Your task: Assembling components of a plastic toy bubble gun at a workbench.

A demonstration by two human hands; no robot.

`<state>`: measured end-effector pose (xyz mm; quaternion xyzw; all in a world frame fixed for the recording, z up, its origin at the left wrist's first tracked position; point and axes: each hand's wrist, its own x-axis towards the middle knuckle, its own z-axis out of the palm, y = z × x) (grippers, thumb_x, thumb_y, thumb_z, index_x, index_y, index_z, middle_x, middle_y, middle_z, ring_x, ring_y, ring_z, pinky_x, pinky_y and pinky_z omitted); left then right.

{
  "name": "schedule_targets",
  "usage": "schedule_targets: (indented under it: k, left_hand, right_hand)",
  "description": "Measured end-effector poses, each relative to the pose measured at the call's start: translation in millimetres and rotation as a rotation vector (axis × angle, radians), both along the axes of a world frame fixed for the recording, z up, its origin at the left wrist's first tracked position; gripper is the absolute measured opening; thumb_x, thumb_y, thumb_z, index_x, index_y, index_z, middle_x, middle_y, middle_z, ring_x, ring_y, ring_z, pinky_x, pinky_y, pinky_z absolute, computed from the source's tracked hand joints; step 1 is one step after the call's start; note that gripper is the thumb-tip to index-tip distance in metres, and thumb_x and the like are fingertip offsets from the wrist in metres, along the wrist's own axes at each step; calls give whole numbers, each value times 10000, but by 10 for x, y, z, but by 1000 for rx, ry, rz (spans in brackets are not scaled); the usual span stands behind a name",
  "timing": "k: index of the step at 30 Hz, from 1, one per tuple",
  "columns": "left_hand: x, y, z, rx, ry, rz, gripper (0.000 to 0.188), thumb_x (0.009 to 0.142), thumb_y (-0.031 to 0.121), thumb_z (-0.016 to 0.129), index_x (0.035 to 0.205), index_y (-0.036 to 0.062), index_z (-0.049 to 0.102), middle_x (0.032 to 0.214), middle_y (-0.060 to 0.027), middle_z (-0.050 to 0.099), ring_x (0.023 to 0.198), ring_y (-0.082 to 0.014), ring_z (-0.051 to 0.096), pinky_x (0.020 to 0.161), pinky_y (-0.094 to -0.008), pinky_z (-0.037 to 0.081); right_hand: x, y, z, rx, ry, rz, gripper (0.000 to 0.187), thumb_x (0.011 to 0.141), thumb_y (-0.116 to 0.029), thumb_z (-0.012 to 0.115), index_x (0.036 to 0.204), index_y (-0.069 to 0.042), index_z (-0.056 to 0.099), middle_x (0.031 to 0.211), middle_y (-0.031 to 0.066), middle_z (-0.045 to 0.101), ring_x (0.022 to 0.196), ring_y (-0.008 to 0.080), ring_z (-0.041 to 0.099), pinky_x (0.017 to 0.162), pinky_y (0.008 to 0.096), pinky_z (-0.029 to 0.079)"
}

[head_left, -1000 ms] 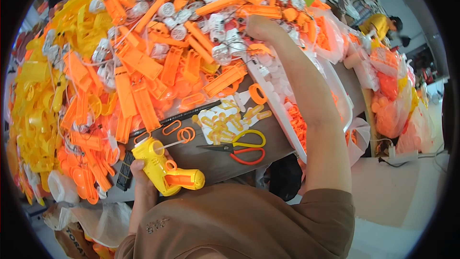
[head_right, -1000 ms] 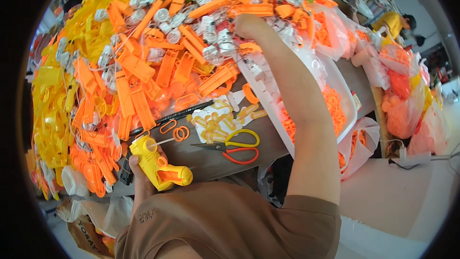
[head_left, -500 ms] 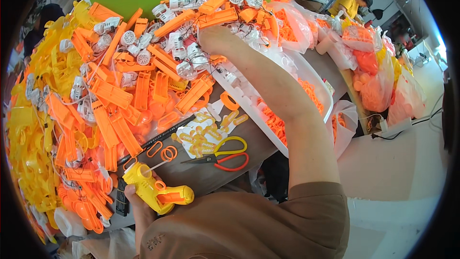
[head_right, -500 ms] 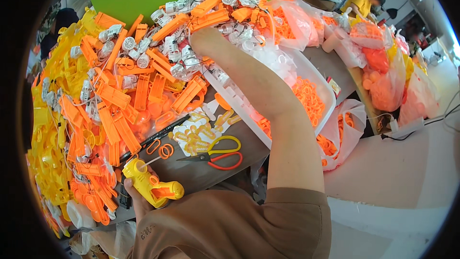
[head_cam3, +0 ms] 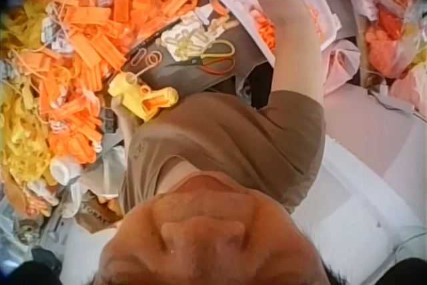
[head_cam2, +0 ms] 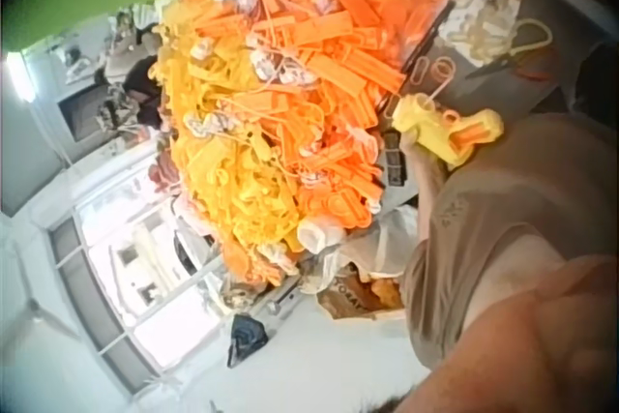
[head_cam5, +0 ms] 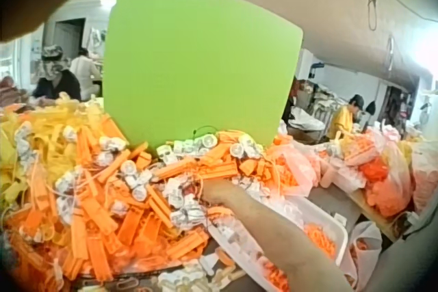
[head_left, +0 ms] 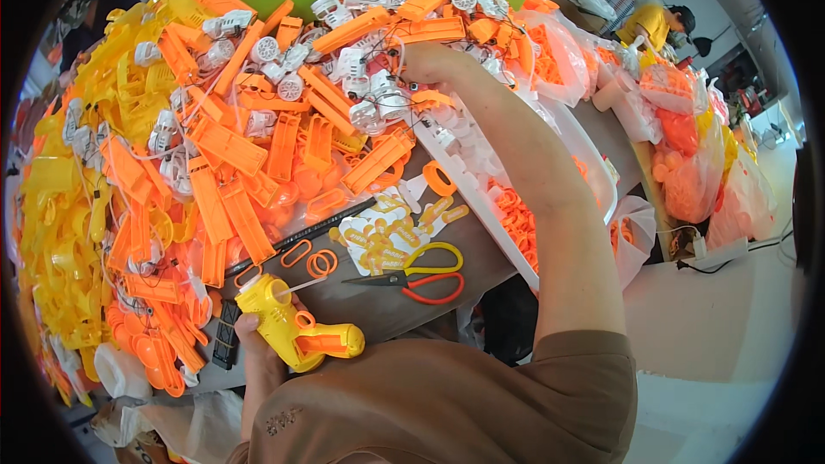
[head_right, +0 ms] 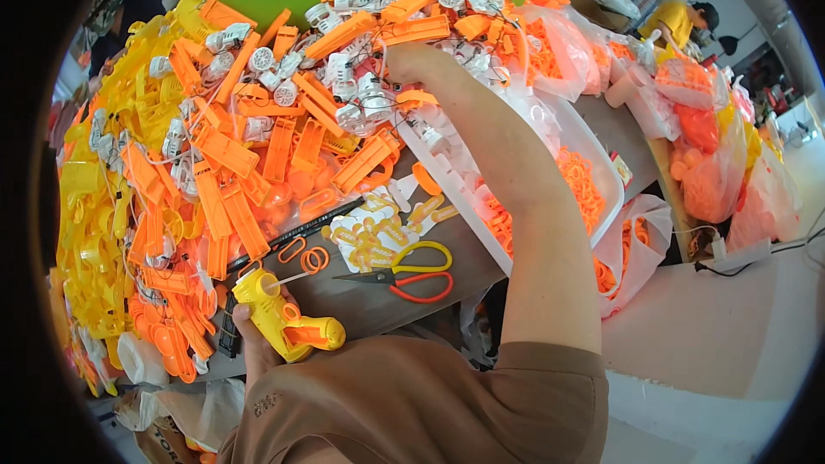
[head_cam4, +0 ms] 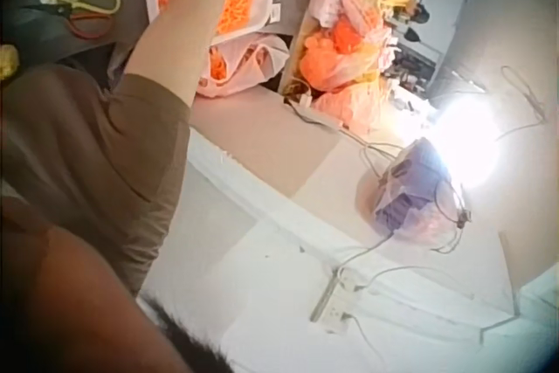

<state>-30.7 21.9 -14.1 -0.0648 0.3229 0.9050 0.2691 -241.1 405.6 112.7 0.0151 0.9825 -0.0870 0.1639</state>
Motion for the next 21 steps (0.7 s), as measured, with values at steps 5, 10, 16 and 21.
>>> schedule_targets:
  k: [5,10,16,21]
  left_hand:
    - [-10,0,-5,19,3,17,650,530,274,607,1114,26,465,864,-189,573,728,-327,606,622,-412,539]
    - [-22,-3,7,61,49,-29,641,537,271,615,1100,4,462,863,-195,582,719,-338,618,633,-421,542]
    - [-11,57,86,-57,-1,36,645,508,312,614,1062,9,482,808,-160,576,648,-294,598,556,-373,533]
    - [3,4,49,-25,-2,58,644,510,301,619,1066,10,476,821,-167,575,674,-302,600,572,-377,534]
  right_hand:
    - [-46,38,-197,-311,14,-228,131,783,-96,497,844,-23,587,663,113,592,511,163,569,440,325,468]
    - [-121,-30,-186,-18,-6,-42,143,749,-65,513,862,-25,591,732,145,600,567,199,579,453,356,456]
    - [-37,-65,-110,-56,178,24,250,715,-206,574,869,-20,641,871,224,620,784,330,604,688,390,482]
    - [-180,-148,-64,19,-59,-8,307,745,-116,512,993,62,542,880,253,610,771,313,619,619,400,488]
